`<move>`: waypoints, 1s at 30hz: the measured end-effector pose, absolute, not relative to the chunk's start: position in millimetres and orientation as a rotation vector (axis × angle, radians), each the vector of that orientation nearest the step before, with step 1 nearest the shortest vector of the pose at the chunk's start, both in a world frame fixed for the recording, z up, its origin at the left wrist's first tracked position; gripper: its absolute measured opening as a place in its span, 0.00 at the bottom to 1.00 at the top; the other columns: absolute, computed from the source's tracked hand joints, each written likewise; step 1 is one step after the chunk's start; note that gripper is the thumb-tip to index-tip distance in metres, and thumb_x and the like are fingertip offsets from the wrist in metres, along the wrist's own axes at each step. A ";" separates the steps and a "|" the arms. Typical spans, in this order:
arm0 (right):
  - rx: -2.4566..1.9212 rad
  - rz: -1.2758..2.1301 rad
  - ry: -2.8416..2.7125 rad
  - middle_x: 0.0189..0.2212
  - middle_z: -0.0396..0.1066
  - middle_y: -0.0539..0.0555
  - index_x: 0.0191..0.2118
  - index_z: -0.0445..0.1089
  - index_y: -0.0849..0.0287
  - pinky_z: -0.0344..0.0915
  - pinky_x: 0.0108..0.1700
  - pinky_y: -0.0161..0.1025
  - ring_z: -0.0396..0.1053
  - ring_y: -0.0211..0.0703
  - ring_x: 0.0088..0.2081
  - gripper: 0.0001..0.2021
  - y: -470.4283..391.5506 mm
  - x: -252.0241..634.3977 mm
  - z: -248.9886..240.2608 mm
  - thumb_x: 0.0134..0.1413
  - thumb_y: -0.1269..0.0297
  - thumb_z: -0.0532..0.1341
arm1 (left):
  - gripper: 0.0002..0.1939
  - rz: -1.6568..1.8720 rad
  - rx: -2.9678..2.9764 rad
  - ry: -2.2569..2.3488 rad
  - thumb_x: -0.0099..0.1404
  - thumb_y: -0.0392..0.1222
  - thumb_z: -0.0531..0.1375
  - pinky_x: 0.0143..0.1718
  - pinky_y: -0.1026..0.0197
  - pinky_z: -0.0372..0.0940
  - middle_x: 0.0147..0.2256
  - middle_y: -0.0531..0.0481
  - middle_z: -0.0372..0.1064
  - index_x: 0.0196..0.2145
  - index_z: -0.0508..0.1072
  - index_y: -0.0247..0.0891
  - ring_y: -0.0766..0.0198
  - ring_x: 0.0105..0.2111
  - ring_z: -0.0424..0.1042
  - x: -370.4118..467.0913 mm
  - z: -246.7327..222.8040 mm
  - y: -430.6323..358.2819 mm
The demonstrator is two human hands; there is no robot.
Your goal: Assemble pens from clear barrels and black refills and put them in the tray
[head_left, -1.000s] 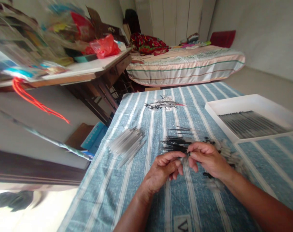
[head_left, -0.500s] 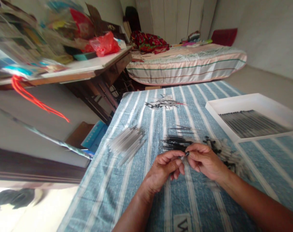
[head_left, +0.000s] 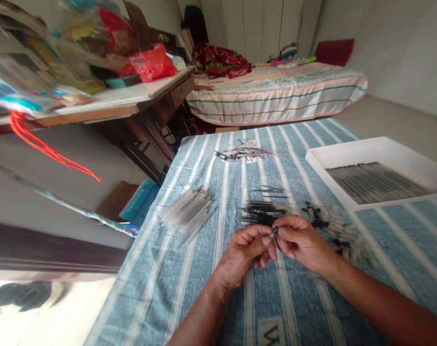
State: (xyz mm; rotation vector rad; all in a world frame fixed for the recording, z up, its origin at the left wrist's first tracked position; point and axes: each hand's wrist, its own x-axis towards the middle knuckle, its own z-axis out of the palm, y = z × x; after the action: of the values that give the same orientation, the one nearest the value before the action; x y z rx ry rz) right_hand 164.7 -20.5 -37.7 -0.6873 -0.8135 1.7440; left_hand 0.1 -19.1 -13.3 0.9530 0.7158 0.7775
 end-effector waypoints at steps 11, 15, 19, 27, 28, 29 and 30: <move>-0.790 1.579 -1.142 0.14 0.67 0.46 0.35 0.72 0.59 0.55 0.16 0.29 0.61 0.32 0.15 0.09 -21.9 172.0 -38.1 0.53 0.59 0.63 | 0.12 0.751 0.990 0.746 0.60 0.45 0.62 0.16 0.70 0.50 0.22 0.51 0.71 0.36 0.74 0.34 0.73 0.16 0.61 -0.9 -12.9 -18.0; -0.955 1.350 -1.567 0.18 0.67 0.47 0.34 0.69 0.61 0.59 0.22 0.30 0.62 0.32 0.19 0.06 -19.3 187.0 -25.7 0.55 0.63 0.60 | 0.12 0.673 1.113 0.802 0.61 0.45 0.61 0.17 0.69 0.51 0.24 0.50 0.71 0.37 0.75 0.33 0.73 0.17 0.61 -1.9 -12.5 -16.9; -1.012 1.174 -1.838 0.18 0.65 0.47 0.31 0.68 0.61 0.59 0.24 0.30 0.62 0.32 0.21 0.04 -16.5 195.0 -18.2 0.54 0.67 0.58 | 0.13 0.634 1.188 0.839 0.61 0.46 0.61 0.19 0.68 0.53 0.23 0.52 0.69 0.37 0.76 0.34 0.74 0.18 0.60 -1.3 -10.6 -17.0; -1.019 1.306 -1.808 0.19 0.67 0.48 0.32 0.68 0.61 0.62 0.22 0.29 0.63 0.32 0.18 0.07 -14.3 196.0 -26.6 0.56 0.63 0.58 | 0.12 0.591 1.255 0.898 0.61 0.45 0.60 0.19 0.68 0.54 0.23 0.52 0.68 0.35 0.76 0.33 0.73 0.18 0.60 -2.2 -4.9 -17.8; -1.005 1.304 -1.797 0.19 0.68 0.48 0.32 0.68 0.61 0.63 0.21 0.29 0.63 0.32 0.18 0.07 -14.0 196.1 -27.8 0.56 0.62 0.58 | 0.12 0.586 1.247 0.901 0.61 0.46 0.60 0.19 0.68 0.53 0.23 0.52 0.68 0.36 0.76 0.33 0.73 0.18 0.60 -2.7 -5.3 -17.4; -0.988 1.304 -1.782 0.19 0.68 0.49 0.33 0.69 0.61 0.64 0.21 0.29 0.64 0.33 0.18 0.08 -13.7 196.2 -28.9 0.56 0.62 0.59 | 0.13 0.575 1.232 0.901 0.61 0.46 0.60 0.19 0.68 0.53 0.23 0.52 0.68 0.36 0.76 0.33 0.73 0.18 0.60 -3.4 -5.9 -17.0; -0.972 1.310 -1.764 0.19 0.69 0.49 0.33 0.70 0.61 0.65 0.21 0.29 0.65 0.33 0.18 0.08 -13.5 196.1 -29.8 0.55 0.61 0.59 | 0.13 0.558 1.213 0.900 0.61 0.46 0.60 0.18 0.69 0.52 0.23 0.52 0.68 0.36 0.76 0.33 0.73 0.17 0.60 -4.0 -6.5 -16.5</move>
State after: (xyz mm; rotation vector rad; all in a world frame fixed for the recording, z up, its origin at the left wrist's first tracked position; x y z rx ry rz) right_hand 196.1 -13.5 -29.8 -0.9718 -1.7639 1.3095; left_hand -4.0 -16.5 -6.5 1.2129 0.8995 0.5577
